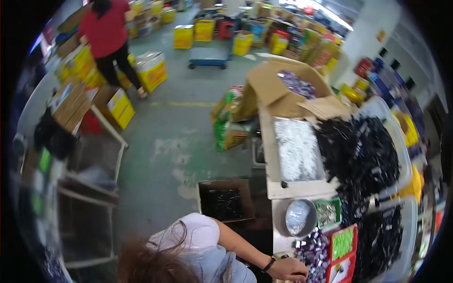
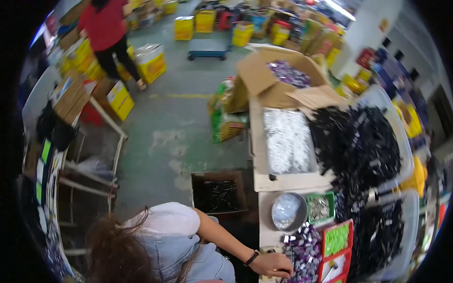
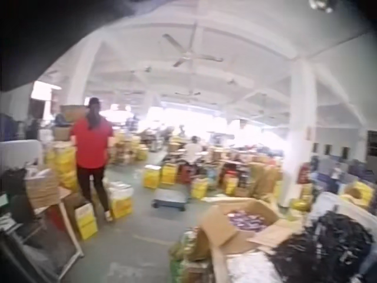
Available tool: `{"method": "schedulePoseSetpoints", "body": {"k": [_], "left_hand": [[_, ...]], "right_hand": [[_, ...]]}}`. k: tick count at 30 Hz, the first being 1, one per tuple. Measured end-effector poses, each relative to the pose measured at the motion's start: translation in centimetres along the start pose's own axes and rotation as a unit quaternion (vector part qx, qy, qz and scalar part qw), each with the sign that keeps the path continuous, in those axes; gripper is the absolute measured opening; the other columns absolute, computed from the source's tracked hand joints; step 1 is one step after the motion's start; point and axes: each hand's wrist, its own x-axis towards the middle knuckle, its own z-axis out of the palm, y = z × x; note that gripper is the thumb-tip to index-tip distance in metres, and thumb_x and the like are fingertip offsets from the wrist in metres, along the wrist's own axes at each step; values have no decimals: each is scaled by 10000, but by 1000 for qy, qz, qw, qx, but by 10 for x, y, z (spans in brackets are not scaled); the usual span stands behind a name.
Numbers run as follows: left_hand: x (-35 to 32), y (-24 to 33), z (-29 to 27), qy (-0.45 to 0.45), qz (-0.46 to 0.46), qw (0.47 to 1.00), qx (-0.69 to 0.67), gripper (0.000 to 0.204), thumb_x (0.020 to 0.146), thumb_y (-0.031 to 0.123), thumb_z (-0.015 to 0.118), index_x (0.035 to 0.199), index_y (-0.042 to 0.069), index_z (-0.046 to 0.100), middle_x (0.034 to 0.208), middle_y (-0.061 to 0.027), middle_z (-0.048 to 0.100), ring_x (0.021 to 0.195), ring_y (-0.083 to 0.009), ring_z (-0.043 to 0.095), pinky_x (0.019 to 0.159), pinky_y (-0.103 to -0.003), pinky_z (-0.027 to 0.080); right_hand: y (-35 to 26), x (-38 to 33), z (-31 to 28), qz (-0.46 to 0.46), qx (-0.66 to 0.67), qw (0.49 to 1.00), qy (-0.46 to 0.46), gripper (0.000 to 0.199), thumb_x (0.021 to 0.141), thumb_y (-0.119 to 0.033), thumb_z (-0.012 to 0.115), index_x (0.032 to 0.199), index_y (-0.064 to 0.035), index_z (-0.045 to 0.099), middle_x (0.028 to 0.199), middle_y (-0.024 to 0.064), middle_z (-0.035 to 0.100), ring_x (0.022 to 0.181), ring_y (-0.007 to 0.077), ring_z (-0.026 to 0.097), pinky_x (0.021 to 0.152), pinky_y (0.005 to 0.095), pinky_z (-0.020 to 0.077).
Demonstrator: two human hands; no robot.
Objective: Assembling small cosmetic containers and tubes at a factory workstation.
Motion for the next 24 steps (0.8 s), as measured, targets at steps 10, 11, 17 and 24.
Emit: {"method": "schedulePoseSetpoints", "body": {"k": [10,11,17,24], "left_hand": [[-2,-17,-15,31,-72,984,-161,353,1022,333,391,925,37,558,817,-80,537,776,-192,516,740,-323,406],[-3,-15,-17,32,-77,980,-178,375,1028,342,374,914,37,560,809,-75,528,770,-177,504,736,-316,403],[-5,-12,-30,57,-83,961,-258,395,1037,328,345,899,31,566,777,-32,470,710,-135,418,707,-277,369],[-6,-28,-8,-25,-122,964,-234,376,1032,354,360,1037,34,557,911,-52,537,840,-144,486,817,-291,394]], "right_hand": [[-67,47,-35,-32,175,984,-28,437,849,-167,611,1231,27,520,1068,186,592,979,300,551,906,455,407],[-73,49,-41,-28,205,978,-38,433,850,-162,610,1228,29,522,1065,184,593,978,297,552,905,453,409],[-110,65,-58,22,393,917,-62,407,856,-137,605,1213,43,529,1048,170,600,971,282,557,899,437,419],[-94,54,-107,160,725,670,-19,376,863,-107,599,1195,59,538,1027,153,608,963,263,564,892,419,430]]}}
